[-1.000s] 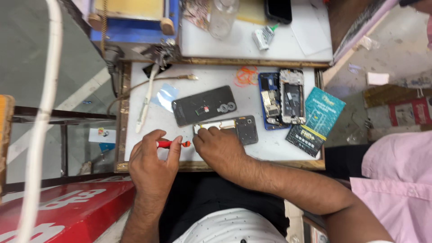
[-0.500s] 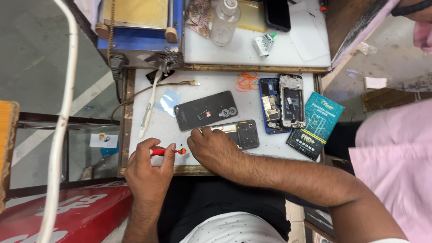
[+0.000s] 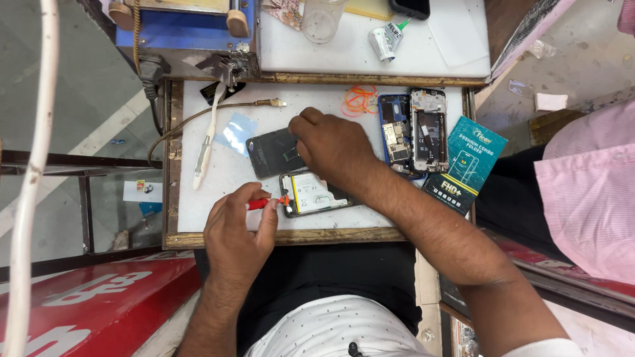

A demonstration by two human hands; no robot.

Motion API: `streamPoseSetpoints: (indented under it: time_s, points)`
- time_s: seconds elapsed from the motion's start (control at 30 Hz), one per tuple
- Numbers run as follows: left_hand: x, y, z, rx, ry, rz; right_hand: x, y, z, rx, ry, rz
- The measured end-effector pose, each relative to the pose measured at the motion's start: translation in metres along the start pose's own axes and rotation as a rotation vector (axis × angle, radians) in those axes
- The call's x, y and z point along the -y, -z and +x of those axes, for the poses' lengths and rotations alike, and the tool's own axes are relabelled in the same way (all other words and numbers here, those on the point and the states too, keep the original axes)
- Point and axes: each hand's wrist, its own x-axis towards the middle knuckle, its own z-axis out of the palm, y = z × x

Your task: The person uses a red-handled screwdriver to remove screws from a disassembled smartphone on a workbench. They then lift the back cover, inspect the internal components, and reposition the device while handling the battery and frame.

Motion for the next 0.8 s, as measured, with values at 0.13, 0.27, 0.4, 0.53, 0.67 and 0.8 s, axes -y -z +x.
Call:
streamPoseSetpoints:
  time_s: [0.13,0.27,0.4,0.53,0.67,0.8]
  points:
    - [-0.002,-0.004,0.0,0.035,-0.021,0.007,0.0,0.015,-0.001,-0.105,-0.068,0.067]
    - [0.001,-0.006,-0.001,0.042,-0.047,0.027,-0.005,0.041,-0.01,-0.148,-0.236,0.108]
    - [0.0,-0.006,0.0,0.092,-0.052,0.078,-0.004,0.053,-0.035,-0.074,-0.291,0.225]
    - [-0.011,0.0,0.002,0.237,-0.087,0.073,0.016,0.032,-0.069,-0.075,-0.172,0.255]
    - [-0.03,0.006,0.012,0.259,-0.147,0.091,0.03,0.011,-0.101,-0.036,-0.158,0.355]
    - [-0.044,0.003,0.027,0.244,-0.114,0.291,0.038,0.002,-0.119,-0.055,-0.165,0.422]
